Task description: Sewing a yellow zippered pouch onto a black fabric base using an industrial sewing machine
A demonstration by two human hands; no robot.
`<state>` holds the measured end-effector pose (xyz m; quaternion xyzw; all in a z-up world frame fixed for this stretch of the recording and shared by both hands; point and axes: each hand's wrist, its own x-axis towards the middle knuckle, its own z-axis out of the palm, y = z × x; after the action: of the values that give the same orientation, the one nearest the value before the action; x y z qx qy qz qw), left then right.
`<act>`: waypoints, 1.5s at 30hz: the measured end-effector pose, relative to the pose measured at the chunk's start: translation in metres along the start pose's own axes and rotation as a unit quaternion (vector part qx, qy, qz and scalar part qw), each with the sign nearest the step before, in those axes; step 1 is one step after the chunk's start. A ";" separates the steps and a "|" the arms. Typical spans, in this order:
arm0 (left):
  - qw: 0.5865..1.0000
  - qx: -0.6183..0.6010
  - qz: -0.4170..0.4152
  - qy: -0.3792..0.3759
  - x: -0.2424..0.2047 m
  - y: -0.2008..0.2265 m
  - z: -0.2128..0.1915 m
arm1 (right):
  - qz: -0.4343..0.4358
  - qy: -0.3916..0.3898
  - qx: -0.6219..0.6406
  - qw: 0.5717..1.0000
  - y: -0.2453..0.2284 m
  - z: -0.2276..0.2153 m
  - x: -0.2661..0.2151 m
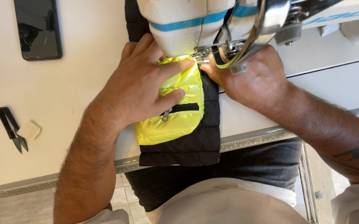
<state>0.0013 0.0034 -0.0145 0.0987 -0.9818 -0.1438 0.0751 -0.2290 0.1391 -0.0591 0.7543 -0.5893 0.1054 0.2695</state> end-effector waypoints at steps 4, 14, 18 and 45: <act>1.000 -0.005 0.005 -0.006 -0.001 -0.002 0.000 | -0.005 0.000 -0.016 1.000 0.000 -0.003 -0.003; 0.999 -0.023 0.006 -0.023 0.001 -0.004 -0.002 | -0.008 -0.012 0.036 0.999 0.003 0.009 0.000; 0.999 -0.014 0.003 -0.033 0.002 -0.003 0.000 | -0.038 -0.067 -0.063 0.995 0.000 0.023 0.000; 0.997 0.072 0.026 0.021 -0.007 0.002 -0.001 | -0.066 0.021 0.169 0.983 -0.021 -0.035 0.003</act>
<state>0.0077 0.0069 -0.0136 0.0808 -0.9901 -0.0684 0.0919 -0.2029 0.1587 -0.0344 0.8238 -0.5064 0.2009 0.1568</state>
